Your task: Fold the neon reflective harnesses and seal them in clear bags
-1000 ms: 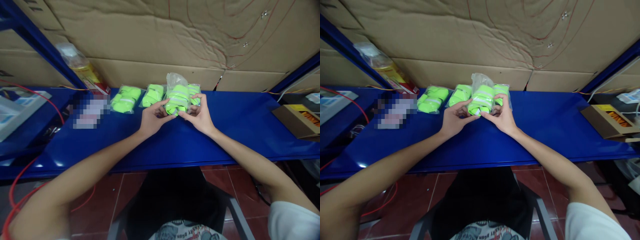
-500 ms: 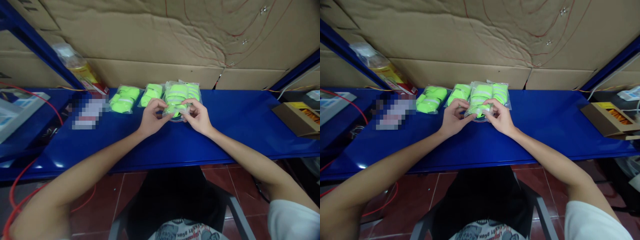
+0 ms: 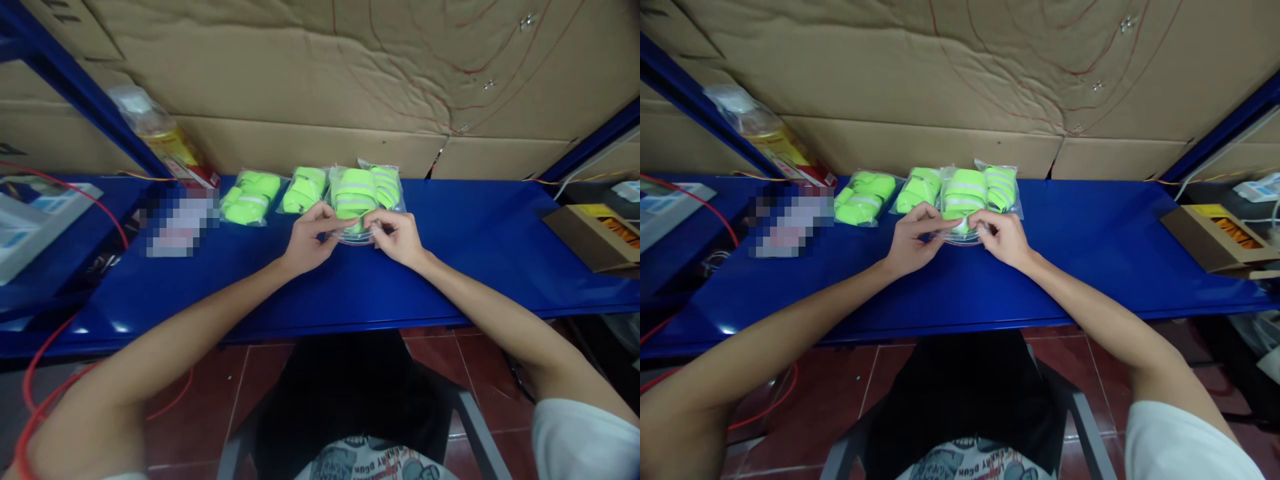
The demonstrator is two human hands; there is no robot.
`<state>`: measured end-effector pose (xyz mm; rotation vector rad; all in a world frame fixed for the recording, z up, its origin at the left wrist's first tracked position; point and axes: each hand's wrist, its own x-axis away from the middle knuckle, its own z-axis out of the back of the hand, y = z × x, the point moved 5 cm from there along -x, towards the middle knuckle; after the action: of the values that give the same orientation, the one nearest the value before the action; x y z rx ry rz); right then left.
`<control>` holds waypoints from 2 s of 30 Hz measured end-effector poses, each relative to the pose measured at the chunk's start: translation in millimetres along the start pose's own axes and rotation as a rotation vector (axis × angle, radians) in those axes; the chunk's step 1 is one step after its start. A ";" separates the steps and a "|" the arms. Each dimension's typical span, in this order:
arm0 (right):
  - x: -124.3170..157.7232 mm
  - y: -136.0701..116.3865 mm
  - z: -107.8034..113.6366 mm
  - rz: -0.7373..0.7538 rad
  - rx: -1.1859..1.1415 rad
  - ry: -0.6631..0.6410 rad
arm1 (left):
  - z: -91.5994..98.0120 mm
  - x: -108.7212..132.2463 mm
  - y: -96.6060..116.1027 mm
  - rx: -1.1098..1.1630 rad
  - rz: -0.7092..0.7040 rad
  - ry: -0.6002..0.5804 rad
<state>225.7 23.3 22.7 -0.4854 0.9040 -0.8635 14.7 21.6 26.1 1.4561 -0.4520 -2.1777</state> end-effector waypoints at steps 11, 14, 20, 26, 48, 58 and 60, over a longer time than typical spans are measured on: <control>-1.2 -18.1 -0.9 0.265 0.185 -0.092 | 10.4 2.2 -6.3 -0.033 0.080 0.126; -2.9 -16.4 8.4 0.256 0.194 -0.079 | 11.4 3.4 1.6 -0.045 0.094 0.143; -4.6 -9.2 25.0 0.261 0.226 0.151 | 8.9 3.9 21.2 -0.145 -0.081 0.051; -6.8 -7.9 28.1 0.144 0.018 0.303 | 21.0 2.6 6.8 -0.088 0.042 0.166; -7.9 -8.3 -6.2 -0.275 -0.449 -0.204 | -3.0 6.2 -21.3 0.438 0.614 0.102; -5.5 4.6 -11.6 -0.326 -0.471 -0.145 | -10.5 16.9 -28.7 0.516 0.949 0.069; -5.4 2.0 -9.6 -0.248 -0.428 -0.131 | -11.5 15.8 -26.8 0.496 0.926 0.034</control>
<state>216.7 28.7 18.6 -1.0315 0.9209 -0.8500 14.8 35.0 -4.3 1.1365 -1.3991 -1.3306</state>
